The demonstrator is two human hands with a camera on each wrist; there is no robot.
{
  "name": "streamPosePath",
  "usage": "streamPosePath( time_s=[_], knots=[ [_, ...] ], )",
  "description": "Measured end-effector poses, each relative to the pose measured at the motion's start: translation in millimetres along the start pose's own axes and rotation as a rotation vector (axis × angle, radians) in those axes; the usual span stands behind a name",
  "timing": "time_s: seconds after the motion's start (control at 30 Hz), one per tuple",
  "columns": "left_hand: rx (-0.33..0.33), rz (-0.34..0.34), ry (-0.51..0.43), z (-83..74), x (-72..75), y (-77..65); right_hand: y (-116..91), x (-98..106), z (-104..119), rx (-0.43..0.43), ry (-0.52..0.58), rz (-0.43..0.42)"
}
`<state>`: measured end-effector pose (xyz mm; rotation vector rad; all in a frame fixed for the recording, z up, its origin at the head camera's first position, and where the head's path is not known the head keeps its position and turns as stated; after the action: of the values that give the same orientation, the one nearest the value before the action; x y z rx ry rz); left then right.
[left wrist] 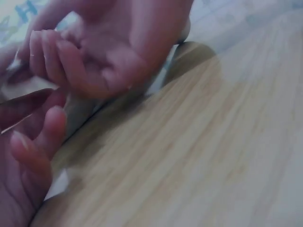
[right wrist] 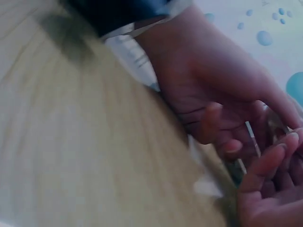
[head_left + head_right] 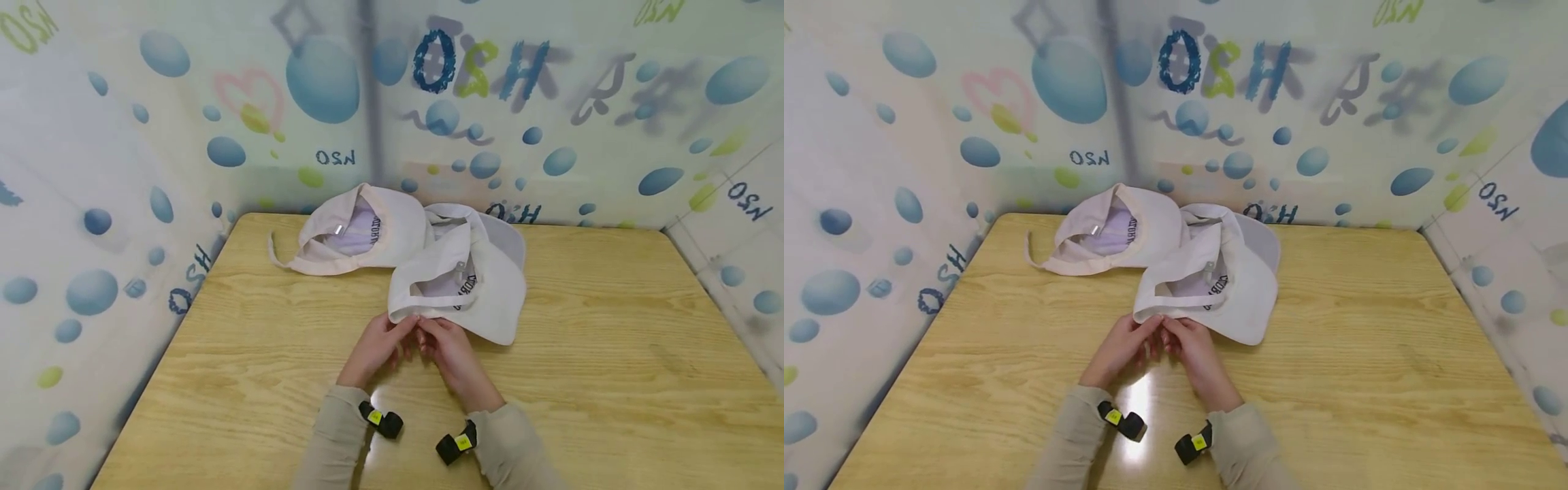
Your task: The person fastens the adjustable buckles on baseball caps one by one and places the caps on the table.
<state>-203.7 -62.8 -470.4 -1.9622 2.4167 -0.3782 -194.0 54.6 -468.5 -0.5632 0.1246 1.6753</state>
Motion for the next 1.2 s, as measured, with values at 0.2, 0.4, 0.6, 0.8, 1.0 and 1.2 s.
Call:
streamPosePath(
  time_s=[0.2,0.4,0.6,0.8,1.0,1.2],
  knots=[
    [-0.010,-0.130,-0.010,1.6,5.5,-0.4,-3.8,-8.7,-10.5,-0.114,-0.229,0.184],
    [-0.044,-0.147,-0.004,1.2,7.4,-0.1,-18.4,-13.4,10.8,-0.130,-0.428,0.499],
    [-0.034,-0.095,-0.147,-0.1,5.9,-0.1,-18.4,22.4,46.7,-0.034,-0.301,0.541],
    [-0.009,-0.142,-0.193,5.8,10.2,3.1,-5.5,89.3,68.9,0.082,-0.408,0.096],
    [-0.007,-0.182,-0.221,4.7,13.0,2.7,-3.2,123.2,74.5,0.151,-0.445,-0.197],
    [-0.017,-0.185,-0.234,3.6,14.0,2.6,-5.8,134.0,76.1,0.173,-0.525,-0.382]
  ],
)
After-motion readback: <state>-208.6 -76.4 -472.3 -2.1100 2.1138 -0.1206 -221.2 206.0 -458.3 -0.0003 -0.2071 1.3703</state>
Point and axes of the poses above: each hand's wrist, its own y-axis towards the middle knuckle, its own x-axis out of the back of the hand, z = x × y, the point moved 7 cm from there along y, towards the middle knuckle, and after that the axes turned 3 degrees about x, right-handed, at the moved point
